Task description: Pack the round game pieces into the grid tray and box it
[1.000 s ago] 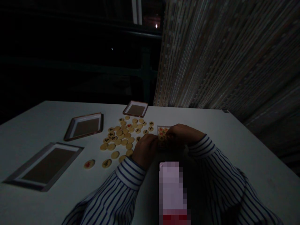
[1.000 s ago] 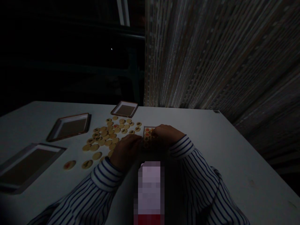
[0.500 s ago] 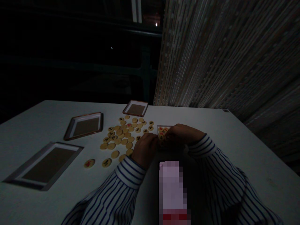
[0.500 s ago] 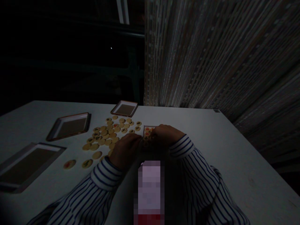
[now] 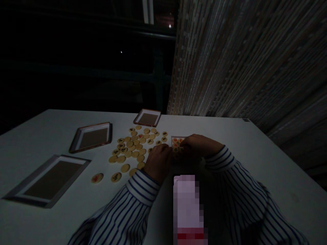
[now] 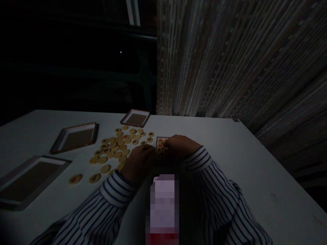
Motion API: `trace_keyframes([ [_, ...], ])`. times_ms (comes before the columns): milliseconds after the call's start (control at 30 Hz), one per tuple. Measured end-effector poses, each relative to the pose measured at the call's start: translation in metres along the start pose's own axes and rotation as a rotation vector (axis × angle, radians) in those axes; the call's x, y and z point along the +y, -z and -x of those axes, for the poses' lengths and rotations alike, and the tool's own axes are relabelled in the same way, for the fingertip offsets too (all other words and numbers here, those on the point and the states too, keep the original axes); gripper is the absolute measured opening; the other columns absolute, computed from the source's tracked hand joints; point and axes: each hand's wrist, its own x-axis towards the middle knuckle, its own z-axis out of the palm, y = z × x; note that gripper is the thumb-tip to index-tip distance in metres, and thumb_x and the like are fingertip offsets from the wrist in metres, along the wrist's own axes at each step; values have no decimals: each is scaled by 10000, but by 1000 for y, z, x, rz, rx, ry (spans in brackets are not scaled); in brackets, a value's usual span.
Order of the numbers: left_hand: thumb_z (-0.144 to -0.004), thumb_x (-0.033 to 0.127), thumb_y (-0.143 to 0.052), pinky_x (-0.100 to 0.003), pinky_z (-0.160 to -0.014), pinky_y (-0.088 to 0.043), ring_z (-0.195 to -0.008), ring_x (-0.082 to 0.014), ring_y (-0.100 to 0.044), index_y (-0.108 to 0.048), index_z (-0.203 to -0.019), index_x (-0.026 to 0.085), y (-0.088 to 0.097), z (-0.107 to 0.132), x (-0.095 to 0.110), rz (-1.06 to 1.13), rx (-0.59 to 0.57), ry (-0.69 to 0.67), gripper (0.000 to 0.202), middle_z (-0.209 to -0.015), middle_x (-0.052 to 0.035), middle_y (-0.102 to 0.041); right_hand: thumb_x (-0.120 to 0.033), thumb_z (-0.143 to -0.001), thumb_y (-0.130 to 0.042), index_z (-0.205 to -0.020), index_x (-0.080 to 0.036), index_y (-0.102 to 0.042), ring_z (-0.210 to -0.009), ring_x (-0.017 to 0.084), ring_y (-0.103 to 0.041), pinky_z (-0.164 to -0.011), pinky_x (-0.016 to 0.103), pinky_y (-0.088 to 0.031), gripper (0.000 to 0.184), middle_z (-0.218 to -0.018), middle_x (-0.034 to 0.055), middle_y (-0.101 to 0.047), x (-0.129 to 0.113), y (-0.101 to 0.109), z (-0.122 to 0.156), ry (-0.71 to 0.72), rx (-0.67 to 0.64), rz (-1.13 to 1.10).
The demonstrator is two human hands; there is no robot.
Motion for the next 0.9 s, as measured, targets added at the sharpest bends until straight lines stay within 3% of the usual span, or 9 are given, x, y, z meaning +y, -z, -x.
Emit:
trace_keyframes([
  [333, -824, 247, -470, -401, -792, -433, -996, -248, -500, -564, -1102, 204, 2, 2, 9, -220, -58, -19, 296, -1133, -107, -539, -280, -782, -491, -925, -192, -645, -799, 174, -580, -623, 247, -373, 229, -912, 78, -657, -6, 2, 0, 122, 61, -27],
  [633, -822, 260, -471, -390, -785, -426, -989, -252, -502, -576, -1094, 197, 3, 2, 10, -220, -92, -10, 298, -1135, -106, -540, -383, -805, -495, -926, -193, -651, -796, 171, -586, -659, 248, -379, 275, -907, 82, -660, -9, 2, -2, 121, 9, -59],
  [900, -838, 261, -438, -413, -785, -422, -983, -271, -500, -581, -1099, 176, 5, 2, 11, -181, -103, -22, 310, -1124, -126, -545, -363, -809, -498, -934, -198, -649, -812, 165, -582, -670, 244, -384, 256, -927, 76, -656, -8, 0, -4, 134, 35, -58],
])
